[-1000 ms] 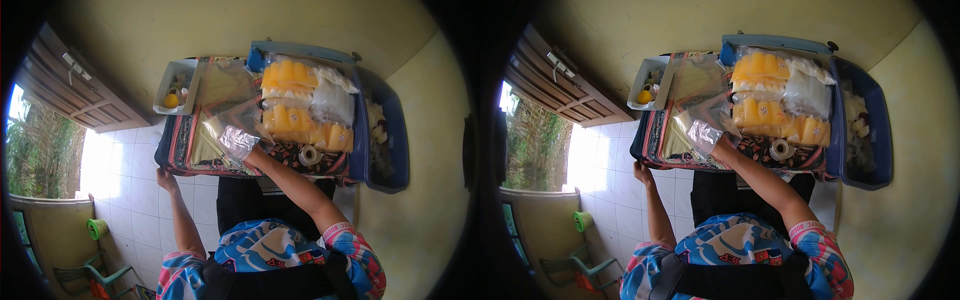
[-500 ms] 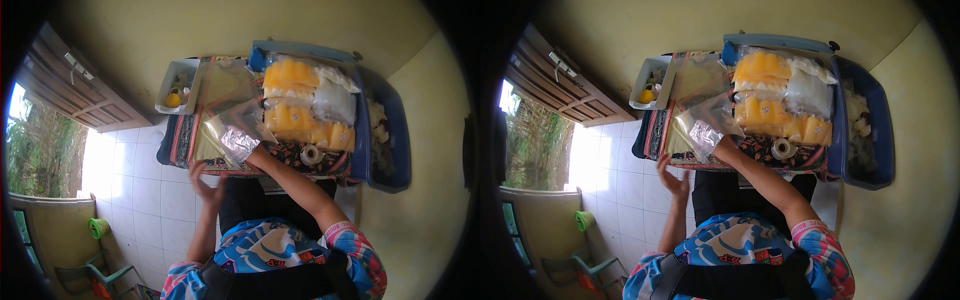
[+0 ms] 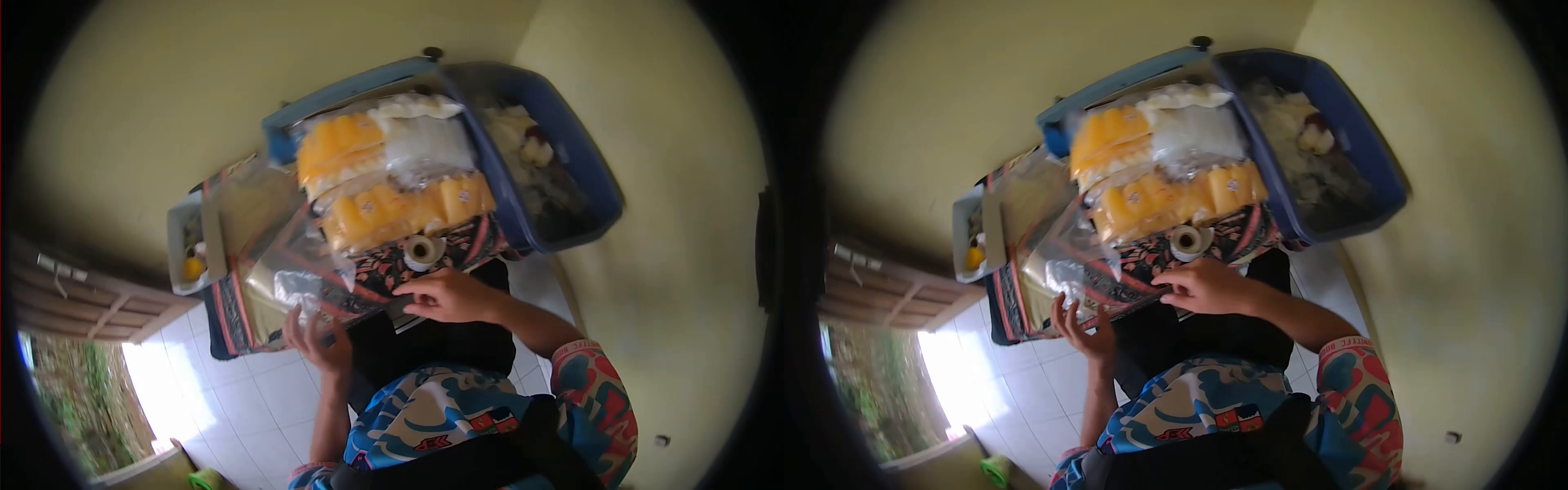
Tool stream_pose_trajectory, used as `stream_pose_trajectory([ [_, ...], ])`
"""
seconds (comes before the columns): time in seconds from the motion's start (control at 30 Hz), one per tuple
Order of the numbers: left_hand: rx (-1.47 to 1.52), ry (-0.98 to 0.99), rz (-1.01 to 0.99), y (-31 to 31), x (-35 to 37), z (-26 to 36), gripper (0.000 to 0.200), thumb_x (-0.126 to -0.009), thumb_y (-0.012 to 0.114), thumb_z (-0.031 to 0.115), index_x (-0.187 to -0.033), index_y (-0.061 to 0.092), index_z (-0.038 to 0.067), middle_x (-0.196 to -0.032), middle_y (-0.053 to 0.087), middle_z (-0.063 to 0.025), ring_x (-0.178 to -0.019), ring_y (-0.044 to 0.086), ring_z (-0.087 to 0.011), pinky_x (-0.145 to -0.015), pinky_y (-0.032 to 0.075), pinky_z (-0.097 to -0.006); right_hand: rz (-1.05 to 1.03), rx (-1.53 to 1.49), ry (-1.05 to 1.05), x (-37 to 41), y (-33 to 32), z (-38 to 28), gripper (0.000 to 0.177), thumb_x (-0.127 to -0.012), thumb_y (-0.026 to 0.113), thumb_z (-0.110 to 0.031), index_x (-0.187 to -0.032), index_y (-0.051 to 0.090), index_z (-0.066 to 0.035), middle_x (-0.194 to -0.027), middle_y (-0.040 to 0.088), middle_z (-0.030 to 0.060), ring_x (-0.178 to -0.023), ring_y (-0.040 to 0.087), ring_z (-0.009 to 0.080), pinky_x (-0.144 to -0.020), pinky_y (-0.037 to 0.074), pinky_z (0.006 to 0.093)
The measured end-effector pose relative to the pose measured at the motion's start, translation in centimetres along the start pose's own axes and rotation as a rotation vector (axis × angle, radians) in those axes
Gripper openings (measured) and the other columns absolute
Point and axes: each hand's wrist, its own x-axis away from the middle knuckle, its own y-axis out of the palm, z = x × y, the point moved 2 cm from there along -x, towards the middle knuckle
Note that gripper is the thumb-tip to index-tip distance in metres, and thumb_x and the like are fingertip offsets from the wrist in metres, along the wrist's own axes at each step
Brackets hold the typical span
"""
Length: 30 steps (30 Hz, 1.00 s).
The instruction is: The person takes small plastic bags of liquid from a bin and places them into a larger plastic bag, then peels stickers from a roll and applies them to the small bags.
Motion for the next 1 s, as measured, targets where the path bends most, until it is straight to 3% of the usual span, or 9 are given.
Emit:
stream_pose_trajectory([
  [0.07,-0.035,0.004,-0.001,0.1,-0.4,0.0,0.047,-0.07,0.074,-0.002,-0.112,0.056,0.008,-0.126,0.054,-0.0169,-0.119,0.049,-0.0394,-0.1,0.039,-0.0536,0.071,0.011,0.039,2.4,-5.0,-0.5,0.029,-0.086,0.073,-0.018,-0.112,0.068,-0.007,-0.073,0.07,0.0071,-0.062,0.068,0.016,-0.058,0.054,0.0294],
  [0.2,-0.113,0.022,0.026,0.5,-0.9,-0.4,0.038,-0.075,0.072,-0.002,-0.11,0.059,0.005,-0.111,0.061,-0.0128,-0.111,0.054,-0.0354,-0.097,0.042,-0.0486,0.547,0.193,0.123,4.9,-15.6,1.4,0.019,-0.089,0.07,-0.015,-0.105,0.071,-0.005,-0.077,0.07,0.0044,-0.061,0.057,0.0048,-0.056,0.047,0.0231],
  [0.3,-0.143,0.008,0.044,0.6,-1.1,-0.8,0.029,-0.078,0.071,0.0,-0.105,0.061,0.003,-0.103,0.063,-0.0122,-0.104,0.057,-0.0331,-0.096,0.043,-0.0475,0.687,0.271,0.282,4.9,-24.1,9.9,0.018,-0.091,0.067,-0.016,-0.1,0.07,-0.001,-0.074,0.068,0.0035,-0.063,0.057,0.0051,-0.058,0.046,0.0227],
  [0.47,-0.169,-0.018,0.075,0.5,-1.3,-1.5,0.02,-0.079,0.071,0.001,-0.097,0.063,0.002,-0.095,0.065,-0.0105,-0.098,0.059,-0.0302,-0.094,0.043,-0.0458,0.376,0.385,0.711,5.9,-29.8,24.5,0.024,-0.085,0.068,-0.015,-0.106,0.07,-0.002,-0.083,0.071,0.0122,-0.066,0.067,0.0178,-0.06,0.053,0.0319],
  [0.6,-0.152,-0.053,0.065,0.3,-0.9,-1.7,0.018,-0.078,0.071,-0.002,-0.094,0.064,0.003,-0.093,0.065,-0.0108,-0.097,0.059,-0.0305,-0.094,0.043,-0.0457,0.084,0.629,0.887,5.5,-30.9,27.8,0.028,-0.081,0.07,-0.012,-0.107,0.071,-0.004,-0.091,0.072,0.0185,-0.072,0.07,0.0256,-0.064,0.055,0.0358],
  [0.7,-0.174,-0.05,0.043,0.2,-0.7,-1.8,0.017,-0.078,0.07,-0.003,-0.092,0.064,0.004,-0.092,0.065,-0.0109,-0.096,0.059,-0.0303,-0.093,0.044,-0.0458,0.148,0.7,0.648,4.7,-33.0,31.4,0.027,-0.079,0.07,-0.013,-0.104,0.072,-0.005,-0.093,0.072,0.0173,-0.077,0.071,0.0258,-0.071,0.056,0.0365],
  [0.73,-0.181,-0.048,0.041,0.1,-0.6,-1.8,0.016,-0.078,0.07,-0.003,-0.091,0.064,0.004,-0.092,0.065,-0.0109,-0.096,0.059,-0.0301,-0.093,0.044,-0.0458,0.198,0.505,0.812,4.3,-33.7,31.1,0.027,-0.078,0.069,-0.013,-0.103,0.073,-0.006,-0.096,0.072,0.0169,-0.086,0.07,0.0297,-0.08,0.055,0.038],
  [0.83,-0.187,-0.038,0.055,0.6,-0.6,-1.9,0.017,-0.077,0.07,-0.002,-0.092,0.064,0.004,-0.091,0.065,-0.0107,-0.095,0.059,-0.0301,-0.092,0.044,-0.0455,0.259,0.707,0.642,2.6,-35.0,31.9,0.027,-0.078,0.066,-0.011,-0.104,0.073,-0.007,-0.097,0.071,0.018,-0.093,0.069,0.0334,-0.084,0.053,0.0388],
  [1.0,-0.22,-0.077,0.082,0.8,-0.8,-1.1,0.019,-0.076,0.07,-0.001,-0.094,0.064,0.005,-0.092,0.063,-0.0102,-0.096,0.058,-0.0316,-0.091,0.044,-0.0454,0.204,0.709,0.669,0.3,-35.8,34.1,0.03,-0.08,0.065,-0.01,-0.11,0.071,-0.008,-0.103,0.07,0.0199,-0.096,0.069,0.0347,-0.087,0.053,0.0394],
])
